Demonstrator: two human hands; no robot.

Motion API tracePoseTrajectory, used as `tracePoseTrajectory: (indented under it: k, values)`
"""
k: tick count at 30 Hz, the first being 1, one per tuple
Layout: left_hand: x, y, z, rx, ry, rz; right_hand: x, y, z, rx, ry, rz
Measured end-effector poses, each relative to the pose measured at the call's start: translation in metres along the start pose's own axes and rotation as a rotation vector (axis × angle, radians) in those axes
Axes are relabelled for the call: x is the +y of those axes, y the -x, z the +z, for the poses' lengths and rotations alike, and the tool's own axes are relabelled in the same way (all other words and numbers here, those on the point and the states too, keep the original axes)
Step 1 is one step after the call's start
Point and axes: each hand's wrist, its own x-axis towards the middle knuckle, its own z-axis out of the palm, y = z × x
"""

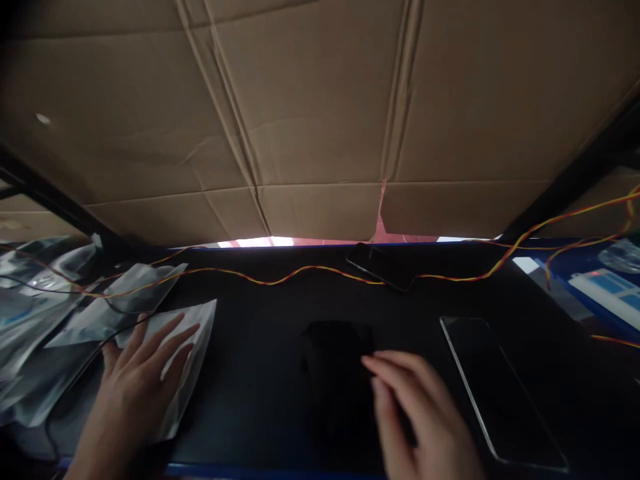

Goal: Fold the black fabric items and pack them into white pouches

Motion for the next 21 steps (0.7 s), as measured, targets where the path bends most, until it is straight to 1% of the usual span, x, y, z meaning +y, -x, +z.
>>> tracePoseTrajectory:
  k: [2, 4, 5, 6, 7, 9, 10, 11, 13, 15, 16, 17, 19, 20, 21]
  values:
    - [0.016, 0.001, -0.004, 0.087, 0.067, -0.005, -0.025, -0.007, 0.019, -0.084, 0.043, -0.073]
    - [0.032, 0.006, -0.003, 0.158, 0.115, -0.058, -0.041, -0.012, 0.040, -0.124, 0.143, -0.071]
    - [0.037, 0.011, -0.002, 0.152, 0.114, -0.091, -0.045, -0.015, 0.049, -0.147, 0.162, -0.054]
    - [0.038, 0.016, 0.000, 0.104, 0.095, -0.124, -0.047, -0.017, 0.054, -0.163, 0.155, -0.029]
    - [0.036, 0.022, 0.003, 0.024, 0.064, -0.146, -0.047, -0.019, 0.057, -0.176, 0.112, 0.002]
    - [0.026, 0.034, 0.007, -0.141, 0.003, -0.166, -0.043, -0.022, 0.053, -0.184, -0.058, 0.088]
    - [0.020, 0.041, 0.007, -0.183, -0.007, -0.169, -0.040, -0.023, 0.048, -0.173, -0.164, 0.147]
    - [0.015, 0.046, 0.007, -0.188, -0.003, -0.162, -0.036, -0.024, 0.041, -0.164, -0.271, 0.224]
    - [0.016, 0.052, 0.003, -0.140, 0.034, -0.119, -0.022, -0.024, 0.028, -0.133, -0.443, 0.417]
    - [0.031, 0.051, -0.004, -0.088, 0.090, -0.070, -0.003, -0.018, 0.017, -0.066, -0.510, 0.610]
    - [0.042, 0.049, -0.007, -0.072, 0.121, -0.041, 0.007, -0.014, 0.013, -0.005, -0.493, 0.677]
    - [0.055, 0.046, -0.009, -0.055, 0.150, -0.009, 0.018, -0.009, 0.009, 0.072, -0.446, 0.707]
    - [0.076, 0.041, -0.010, -0.008, 0.177, 0.059, 0.036, 0.001, 0.000, 0.261, -0.299, 0.692]
    - [0.084, 0.039, -0.008, 0.018, 0.169, 0.076, 0.042, 0.005, -0.005, 0.332, -0.210, 0.649]
    - [0.089, 0.037, -0.005, 0.033, 0.153, 0.083, 0.045, 0.009, -0.009, 0.372, -0.122, 0.586]
